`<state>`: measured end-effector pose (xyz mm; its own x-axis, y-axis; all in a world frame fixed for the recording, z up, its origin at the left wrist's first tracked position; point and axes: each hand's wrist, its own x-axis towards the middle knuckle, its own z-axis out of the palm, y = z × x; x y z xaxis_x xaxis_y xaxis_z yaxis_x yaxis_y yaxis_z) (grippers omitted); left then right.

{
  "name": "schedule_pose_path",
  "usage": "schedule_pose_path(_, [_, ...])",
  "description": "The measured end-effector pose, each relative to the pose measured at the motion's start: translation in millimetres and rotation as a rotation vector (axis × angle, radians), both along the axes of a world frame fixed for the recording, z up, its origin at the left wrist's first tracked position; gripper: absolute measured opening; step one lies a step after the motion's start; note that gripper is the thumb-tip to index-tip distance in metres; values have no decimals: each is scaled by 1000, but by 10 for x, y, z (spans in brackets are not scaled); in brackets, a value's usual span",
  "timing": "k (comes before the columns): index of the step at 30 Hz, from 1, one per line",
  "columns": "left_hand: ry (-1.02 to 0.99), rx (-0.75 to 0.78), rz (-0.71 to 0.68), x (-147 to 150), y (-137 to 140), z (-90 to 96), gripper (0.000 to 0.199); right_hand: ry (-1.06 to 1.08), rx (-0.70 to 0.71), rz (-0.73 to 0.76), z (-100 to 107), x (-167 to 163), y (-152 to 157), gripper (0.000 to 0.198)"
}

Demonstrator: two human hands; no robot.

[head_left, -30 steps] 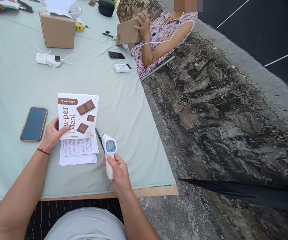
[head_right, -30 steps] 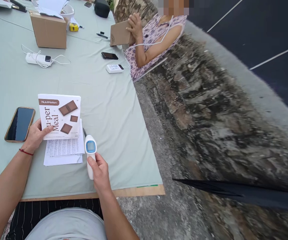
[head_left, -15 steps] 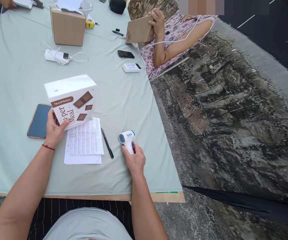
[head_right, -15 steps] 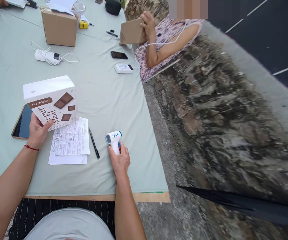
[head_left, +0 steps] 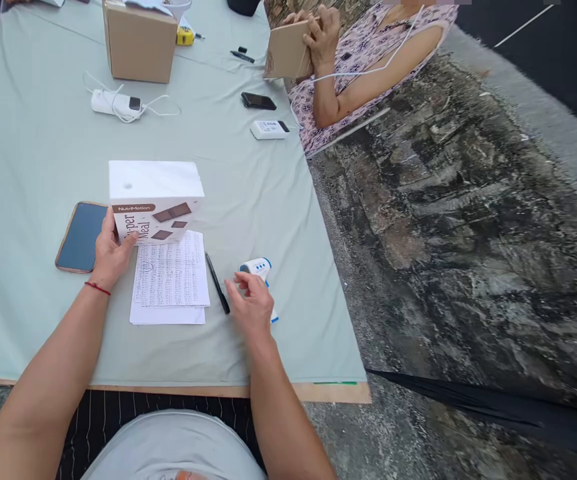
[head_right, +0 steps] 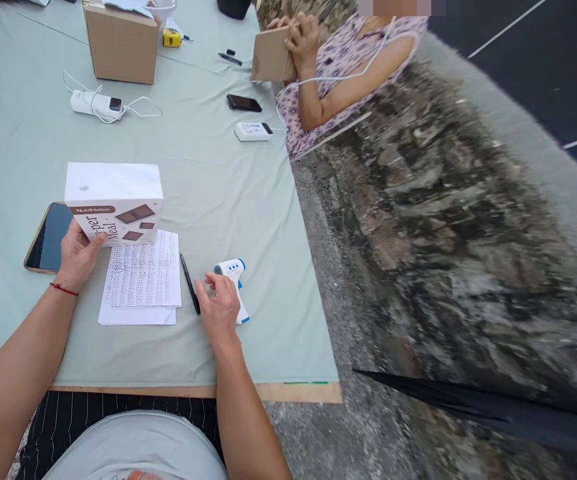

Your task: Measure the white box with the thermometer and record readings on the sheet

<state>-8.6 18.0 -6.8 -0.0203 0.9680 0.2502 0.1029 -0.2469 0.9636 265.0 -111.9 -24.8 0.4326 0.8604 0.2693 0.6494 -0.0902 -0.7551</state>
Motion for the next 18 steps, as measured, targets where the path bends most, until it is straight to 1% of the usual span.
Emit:
schedule_pose_path(2, [-6,36,-2,6,-9,-7,63,40,-63,32,-6,-98,98,30])
schedule_pose_path(3, [2,65,18,13,-22,-1,65,43,-98,46,-20,-135,141,32])
schedule_pose_path(5, [58,154,130,36,-69,33,71,30,-148,73,-50,-180,203,37])
schedule_pose_path(7, [151,284,307,73,-144,85,72,28,-156,90,-65,-189,219,40])
schedule_pose_path(9, [237,409,446,130,-240,143,63,61,-127,95,-50,-166,187,41])
schedule_pose_path(10, [266,455,472,165,-292,170,56,91,-104,97,-32,-145,155,41])
schedule_pose_path(11, [294,481,461,205,-344,193,50,130,-78,103,-10,-121,115,40])
schedule_pose_path(12, [320,493,416,248,-393,211,44,178,-54,111,14,-96,70,38])
schedule_pose_path(13, [361,470,315,294,-436,222,38,237,-36,120,36,-73,24,35])
schedule_pose_path(16, [489,390,-91,430,-520,204,20,512,-35,150,72,-38,-103,28])
schedule_pose_path(18, [533,356,-291,500,-543,151,17,706,-27,170,57,-63,-162,25])
